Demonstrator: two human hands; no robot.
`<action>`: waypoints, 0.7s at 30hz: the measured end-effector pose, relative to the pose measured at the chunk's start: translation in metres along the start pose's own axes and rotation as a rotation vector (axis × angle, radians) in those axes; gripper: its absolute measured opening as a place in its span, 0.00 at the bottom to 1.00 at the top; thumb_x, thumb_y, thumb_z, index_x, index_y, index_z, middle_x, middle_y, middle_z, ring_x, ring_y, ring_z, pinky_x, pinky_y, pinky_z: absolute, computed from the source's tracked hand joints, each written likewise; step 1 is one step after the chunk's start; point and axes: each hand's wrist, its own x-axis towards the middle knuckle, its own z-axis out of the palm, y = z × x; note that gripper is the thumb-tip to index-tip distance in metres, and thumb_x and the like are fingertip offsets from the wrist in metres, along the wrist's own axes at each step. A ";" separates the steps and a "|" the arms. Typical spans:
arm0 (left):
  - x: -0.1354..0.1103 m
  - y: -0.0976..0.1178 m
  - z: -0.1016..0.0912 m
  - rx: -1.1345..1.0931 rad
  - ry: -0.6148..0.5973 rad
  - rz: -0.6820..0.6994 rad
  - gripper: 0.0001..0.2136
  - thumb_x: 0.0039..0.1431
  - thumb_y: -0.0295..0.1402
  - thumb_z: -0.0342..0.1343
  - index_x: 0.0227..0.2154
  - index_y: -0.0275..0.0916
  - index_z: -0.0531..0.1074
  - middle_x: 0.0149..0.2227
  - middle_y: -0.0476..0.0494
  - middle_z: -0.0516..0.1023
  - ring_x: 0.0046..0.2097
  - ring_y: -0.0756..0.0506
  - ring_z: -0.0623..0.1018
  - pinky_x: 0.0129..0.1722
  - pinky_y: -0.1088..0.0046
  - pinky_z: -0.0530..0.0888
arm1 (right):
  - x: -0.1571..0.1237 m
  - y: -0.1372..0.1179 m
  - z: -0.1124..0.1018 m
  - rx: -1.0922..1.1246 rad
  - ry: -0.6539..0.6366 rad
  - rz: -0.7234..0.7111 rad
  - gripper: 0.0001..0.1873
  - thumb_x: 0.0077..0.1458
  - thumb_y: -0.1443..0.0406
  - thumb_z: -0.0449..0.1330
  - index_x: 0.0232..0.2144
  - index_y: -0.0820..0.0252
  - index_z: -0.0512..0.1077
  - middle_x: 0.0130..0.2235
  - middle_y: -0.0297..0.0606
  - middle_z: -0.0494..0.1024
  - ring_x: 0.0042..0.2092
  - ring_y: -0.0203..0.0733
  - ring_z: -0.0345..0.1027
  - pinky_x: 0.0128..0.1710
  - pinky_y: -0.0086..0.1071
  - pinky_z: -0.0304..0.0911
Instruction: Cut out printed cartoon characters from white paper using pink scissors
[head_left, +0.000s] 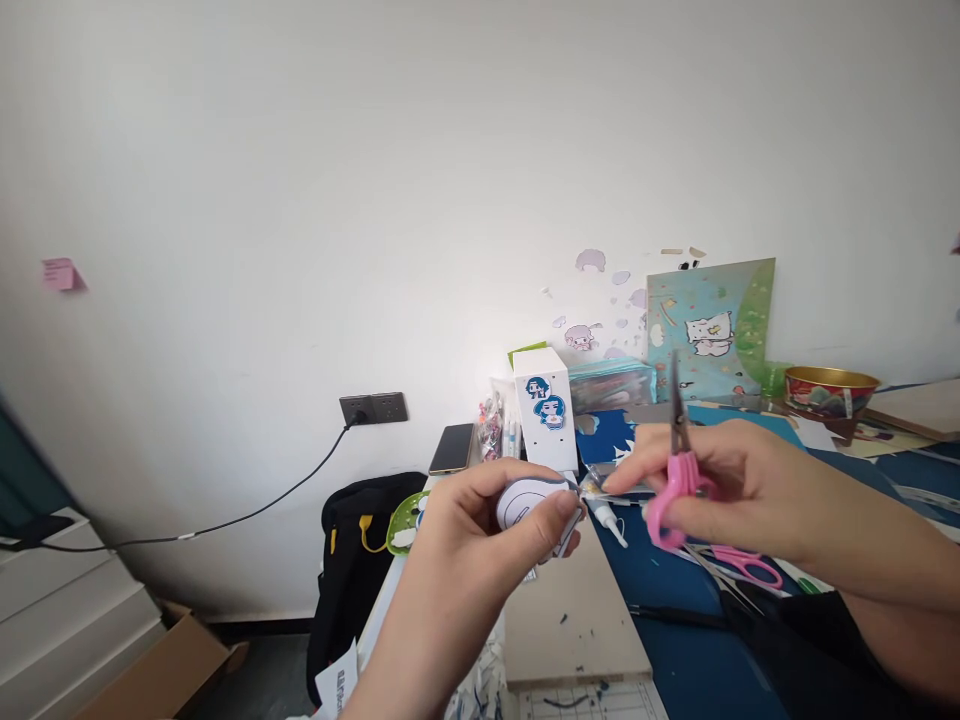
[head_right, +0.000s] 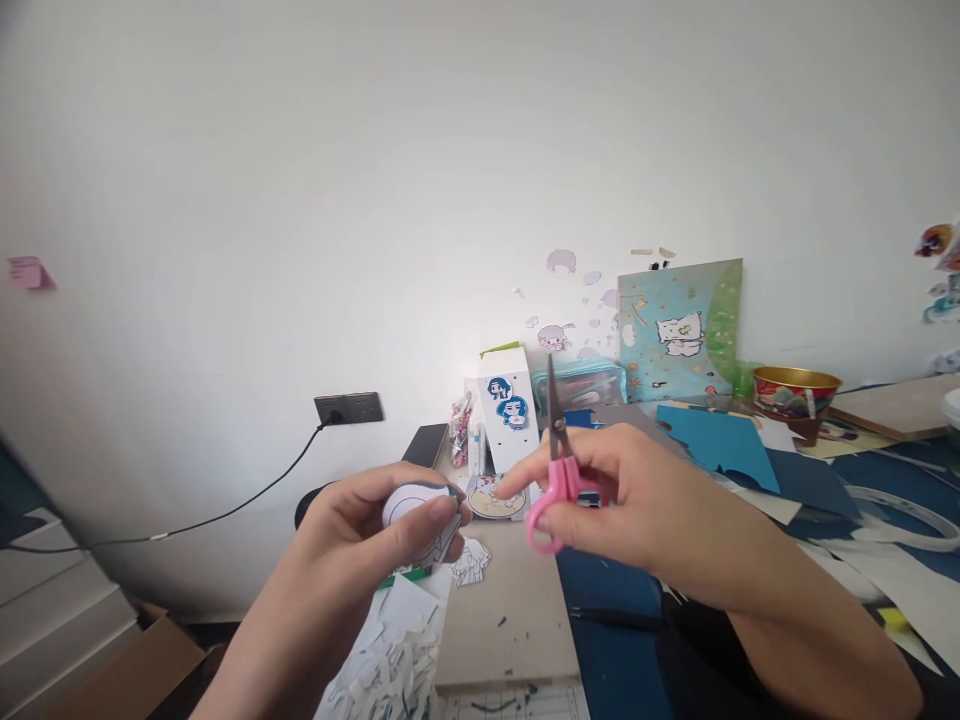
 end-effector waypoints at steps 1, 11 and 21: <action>0.000 0.000 0.000 -0.021 -0.001 -0.007 0.08 0.53 0.36 0.65 0.24 0.38 0.78 0.22 0.50 0.75 0.27 0.50 0.71 0.29 0.76 0.66 | 0.001 0.001 0.001 0.009 0.007 -0.012 0.09 0.59 0.61 0.60 0.38 0.47 0.81 0.36 0.34 0.75 0.38 0.44 0.69 0.39 0.37 0.63; 0.001 0.000 0.001 0.020 0.037 0.016 0.08 0.55 0.37 0.64 0.25 0.38 0.79 0.23 0.50 0.75 0.28 0.50 0.70 0.28 0.76 0.65 | 0.004 0.000 0.020 0.414 -0.200 -0.044 0.12 0.62 0.67 0.48 0.38 0.55 0.72 0.29 0.30 0.66 0.24 0.36 0.53 0.30 0.33 0.55; 0.001 -0.004 -0.001 -0.121 0.087 0.027 0.05 0.51 0.35 0.67 0.26 0.40 0.80 0.21 0.52 0.74 0.24 0.53 0.68 0.24 0.79 0.65 | 0.002 -0.012 0.015 0.250 -0.205 0.144 0.10 0.60 0.60 0.61 0.44 0.53 0.71 0.29 0.29 0.70 0.28 0.35 0.67 0.32 0.30 0.62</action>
